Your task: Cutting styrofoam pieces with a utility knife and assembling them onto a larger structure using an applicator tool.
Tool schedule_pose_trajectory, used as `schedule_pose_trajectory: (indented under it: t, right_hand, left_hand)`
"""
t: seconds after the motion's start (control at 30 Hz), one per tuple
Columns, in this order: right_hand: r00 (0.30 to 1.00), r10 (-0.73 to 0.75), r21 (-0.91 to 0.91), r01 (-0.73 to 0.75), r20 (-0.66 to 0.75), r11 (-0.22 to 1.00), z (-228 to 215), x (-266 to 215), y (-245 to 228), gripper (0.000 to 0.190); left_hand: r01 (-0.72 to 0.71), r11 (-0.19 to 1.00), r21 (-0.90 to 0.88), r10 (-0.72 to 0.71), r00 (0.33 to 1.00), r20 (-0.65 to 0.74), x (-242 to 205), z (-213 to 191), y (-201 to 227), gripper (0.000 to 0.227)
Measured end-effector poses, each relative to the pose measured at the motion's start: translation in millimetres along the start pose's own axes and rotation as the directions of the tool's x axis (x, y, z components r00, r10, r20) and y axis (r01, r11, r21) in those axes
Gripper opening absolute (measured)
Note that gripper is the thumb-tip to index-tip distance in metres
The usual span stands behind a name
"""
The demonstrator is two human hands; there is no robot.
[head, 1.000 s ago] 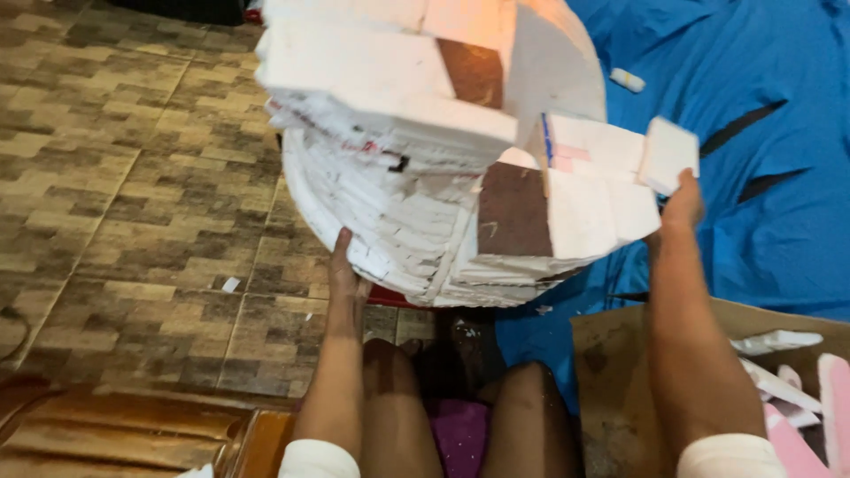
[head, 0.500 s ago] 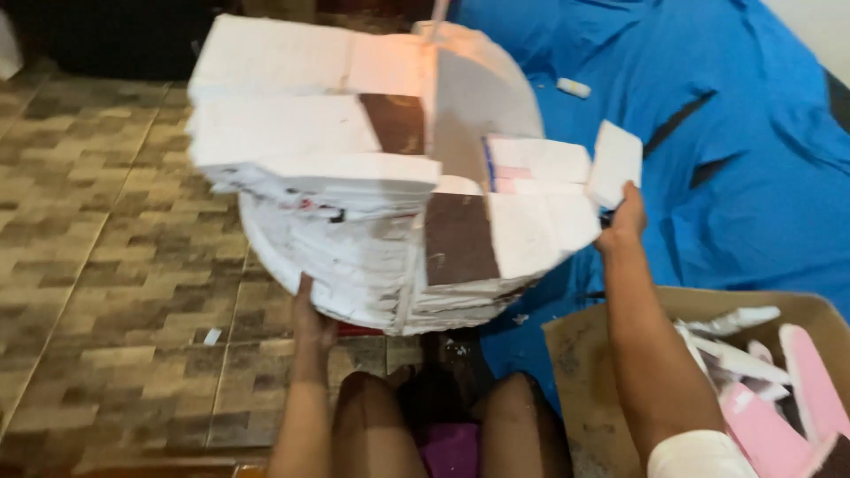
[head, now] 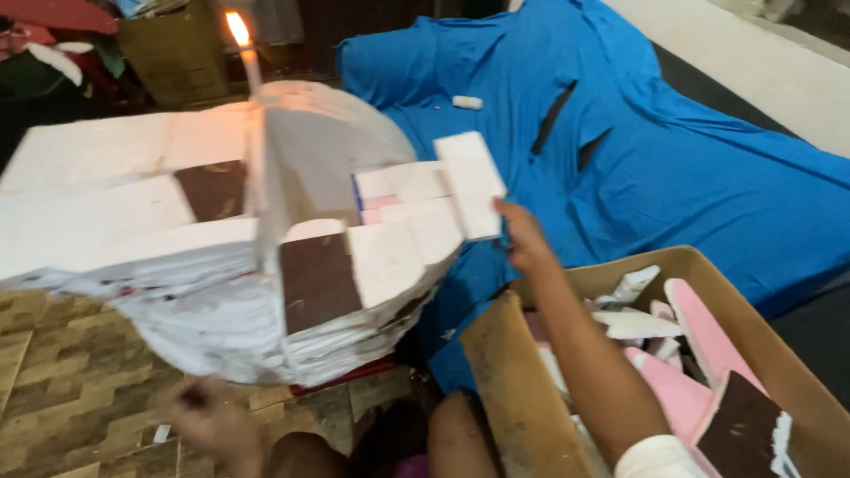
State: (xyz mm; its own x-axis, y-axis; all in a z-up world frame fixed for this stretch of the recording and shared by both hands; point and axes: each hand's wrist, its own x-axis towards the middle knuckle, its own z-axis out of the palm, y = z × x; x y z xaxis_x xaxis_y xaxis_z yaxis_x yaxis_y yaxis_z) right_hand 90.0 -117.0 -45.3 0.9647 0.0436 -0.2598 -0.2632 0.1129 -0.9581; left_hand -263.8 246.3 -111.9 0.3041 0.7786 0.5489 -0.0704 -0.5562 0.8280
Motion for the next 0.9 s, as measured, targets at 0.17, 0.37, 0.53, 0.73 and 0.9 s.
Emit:
schedule_pose_trajectory:
  t: [0.17, 0.37, 0.53, 0.73, 0.9]
  right_hand:
    - [0.997, 0.061, 0.104, -0.066, 0.051, 0.992, 14.6, -14.9, 5.1, 0.046]
    - [0.994, -0.01, 0.245, -0.018, 0.112, 0.969, 7.4, -5.2, 28.4, 0.029]
    - [0.995, -0.037, 0.028, 0.034, 0.091, 0.999, 20.1, -22.4, -5.2, 0.033]
    - [0.997, 0.0, -0.077, 0.006, 0.076, 0.997, 26.1, -15.3, -6.9, 0.041]
    - [0.997, 0.006, -0.072, 0.0, 0.075, 0.997, 26.8, -25.0, -13.2, 0.049]
  left_hand:
    - [-0.272, 0.958, 0.095, 0.202, 0.868, 0.454, 20.2, 72.4, 136.9, 0.022]
    - [-0.459, 0.723, 0.516, 0.185, 0.849, 0.495, 35.4, 82.5, 199.0, 0.033]
    - [-0.504, 0.798, 0.331, 0.288, 0.801, 0.525, 26.0, 113.8, 230.3, 0.018]
    - [-0.441, 0.859, 0.26, 0.284, 0.833, 0.474, 36.4, 120.8, 233.1, 0.02]
    - [-0.081, 0.915, 0.395, -0.084, 0.92, 0.384, 60.8, 106.1, 236.1, 0.025]
